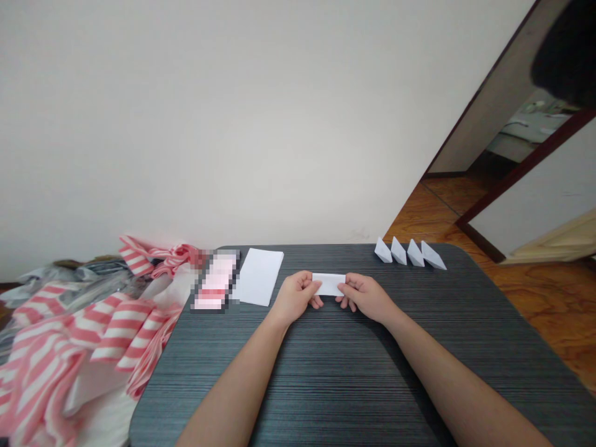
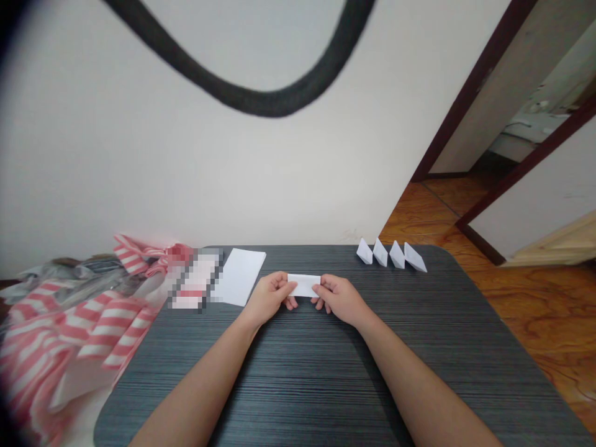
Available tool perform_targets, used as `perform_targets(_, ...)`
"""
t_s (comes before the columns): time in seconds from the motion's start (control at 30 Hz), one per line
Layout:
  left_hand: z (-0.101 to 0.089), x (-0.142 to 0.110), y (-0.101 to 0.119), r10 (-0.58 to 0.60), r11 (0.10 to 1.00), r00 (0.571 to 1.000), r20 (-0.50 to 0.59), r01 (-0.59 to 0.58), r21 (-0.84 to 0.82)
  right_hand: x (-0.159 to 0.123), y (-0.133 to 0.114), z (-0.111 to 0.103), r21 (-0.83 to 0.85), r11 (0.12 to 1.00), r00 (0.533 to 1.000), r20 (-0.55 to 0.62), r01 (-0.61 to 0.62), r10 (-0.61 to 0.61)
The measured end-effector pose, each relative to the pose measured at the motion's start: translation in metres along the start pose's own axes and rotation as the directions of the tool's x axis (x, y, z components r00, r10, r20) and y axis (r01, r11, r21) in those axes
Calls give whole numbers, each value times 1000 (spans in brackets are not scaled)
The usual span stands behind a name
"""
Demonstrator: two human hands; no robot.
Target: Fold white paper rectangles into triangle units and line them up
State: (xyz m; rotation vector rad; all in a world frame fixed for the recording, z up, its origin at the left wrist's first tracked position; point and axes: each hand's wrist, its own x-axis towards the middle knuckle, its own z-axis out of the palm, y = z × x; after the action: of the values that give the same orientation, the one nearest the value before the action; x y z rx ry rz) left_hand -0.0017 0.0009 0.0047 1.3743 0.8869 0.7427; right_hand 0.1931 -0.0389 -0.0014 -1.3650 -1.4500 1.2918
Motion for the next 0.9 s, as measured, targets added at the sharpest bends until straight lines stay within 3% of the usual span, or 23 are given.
perform_targets(0.9, 0, -2, 3, -7, 1000, 998, 65, 5, 27, -4, -9, -5, -8, 1000, 999, -30, 25, -25)
